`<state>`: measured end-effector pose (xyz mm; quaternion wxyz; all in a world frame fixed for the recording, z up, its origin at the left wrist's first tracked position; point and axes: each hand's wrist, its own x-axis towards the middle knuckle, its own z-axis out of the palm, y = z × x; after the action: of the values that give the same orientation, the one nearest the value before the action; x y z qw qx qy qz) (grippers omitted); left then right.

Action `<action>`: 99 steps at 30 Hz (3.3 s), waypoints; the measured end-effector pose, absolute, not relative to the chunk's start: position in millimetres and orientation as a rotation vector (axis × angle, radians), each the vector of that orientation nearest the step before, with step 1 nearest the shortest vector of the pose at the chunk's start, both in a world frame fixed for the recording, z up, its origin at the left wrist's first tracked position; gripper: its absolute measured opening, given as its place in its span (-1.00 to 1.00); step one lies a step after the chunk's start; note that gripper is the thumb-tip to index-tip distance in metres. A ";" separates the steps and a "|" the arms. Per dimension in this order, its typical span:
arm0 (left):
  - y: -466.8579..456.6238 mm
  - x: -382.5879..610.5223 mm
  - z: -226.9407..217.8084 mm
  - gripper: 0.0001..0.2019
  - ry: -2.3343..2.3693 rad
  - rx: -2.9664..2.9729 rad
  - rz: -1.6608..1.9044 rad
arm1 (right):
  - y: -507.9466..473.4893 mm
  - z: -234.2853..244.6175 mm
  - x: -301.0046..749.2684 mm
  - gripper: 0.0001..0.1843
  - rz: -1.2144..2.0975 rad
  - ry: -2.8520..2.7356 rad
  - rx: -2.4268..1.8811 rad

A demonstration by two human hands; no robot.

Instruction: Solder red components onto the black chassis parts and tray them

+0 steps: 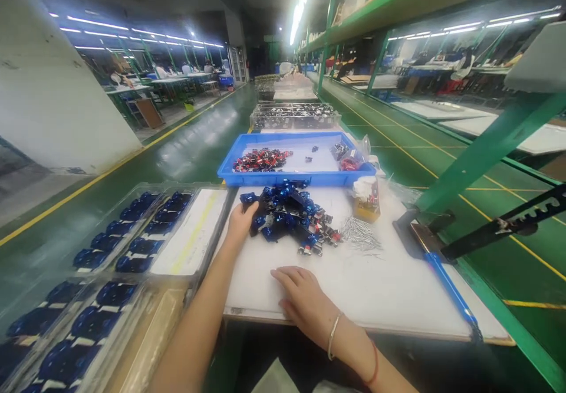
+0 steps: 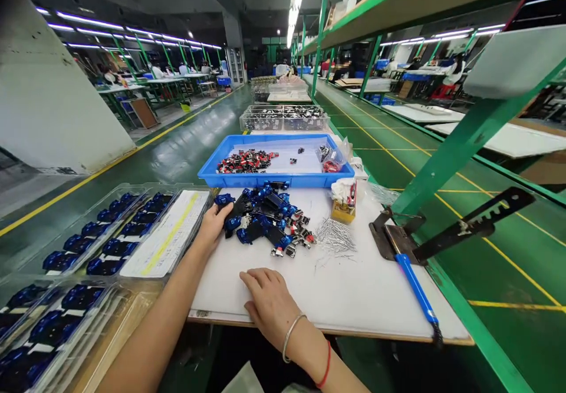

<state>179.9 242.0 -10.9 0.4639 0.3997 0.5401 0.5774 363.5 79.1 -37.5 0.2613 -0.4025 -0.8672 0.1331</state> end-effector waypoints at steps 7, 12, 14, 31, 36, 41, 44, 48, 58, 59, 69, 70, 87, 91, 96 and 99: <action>241.3 186.7 -0.1 -0.57 1.319 0.958 1.382 | 72.0 -48.4 362.8 -0.62 0.148 -2.161 -1.076; 237.9 185.2 10.0 -0.58 1.320 0.912 1.418 | 72.7 -47.1 356.2 -0.69 0.080 -2.095 -1.081; 236.7 184.4 12.7 -0.59 1.324 0.887 1.432 | 72.6 -46.7 356.1 -0.69 0.079 -2.094 -1.080; 168.1 184.7 25.7 -0.53 1.344 0.888 1.469 | 71.3 -43.1 360.7 -0.75 0.054 -2.092 -1.058; 138.2 190.1 8.0 -0.56 1.393 1.054 1.295 | 71.3 -44.9 362.9 -0.75 0.037 -2.115 -1.046; 147.7 193.5 12.3 -0.67 1.441 1.227 1.277 | 70.9 -45.3 362.6 -0.74 0.039 -2.108 -1.046; 179.8 198.7 27.3 -0.70 1.439 1.377 1.339 | 71.1 -46.7 361.3 -0.74 0.028 -2.099 -1.050; 225.4 212.0 53.2 -0.73 1.543 1.519 1.411 | 71.2 -47.4 359.7 -0.71 0.020 -2.082 -1.049; 248.0 220.9 61.9 -0.57 1.646 1.666 1.177 | 72.3 -50.2 356.6 -0.70 0.007 -2.006 -1.031; 246.3 218.4 60.4 -0.62 1.651 1.641 1.216 | 72.4 -50.9 356.7 -0.70 0.009 -2.011 -1.035; 186.4 207.4 48.0 -0.65 1.426 1.343 1.248 | 72.5 -45.8 359.4 -0.72 0.009 -2.020 -1.017; 182.6 208.9 43.5 -0.62 1.409 1.309 1.230 | 72.4 -45.1 359.6 -0.72 0.013 -2.021 -1.017; 141.1 200.6 -7.3 -0.63 1.420 1.009 1.583 | 77.7 -43.1 368.4 -0.70 0.163 -2.141 -1.022; 135.4 196.1 -20.5 -0.69 1.418 0.914 1.657 | 99.5 -26.5 370.7 -0.67 -0.087 -2.190 -0.929; 135.5 193.6 -23.8 -0.69 1.321 0.840 1.652 | 133.1 -18.9 361.3 -0.63 -0.394 -2.279 -1.013; 135.5 191.7 -23.8 -0.68 1.287 0.795 1.647 | 148.0 -25.4 359.3 -0.54 -0.410 -2.384 -1.070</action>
<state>191.7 135.5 -23.8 0.4373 0.3198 0.5177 0.6622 359.3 148.0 -25.4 0.2457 -0.3921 -0.8737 -0.1502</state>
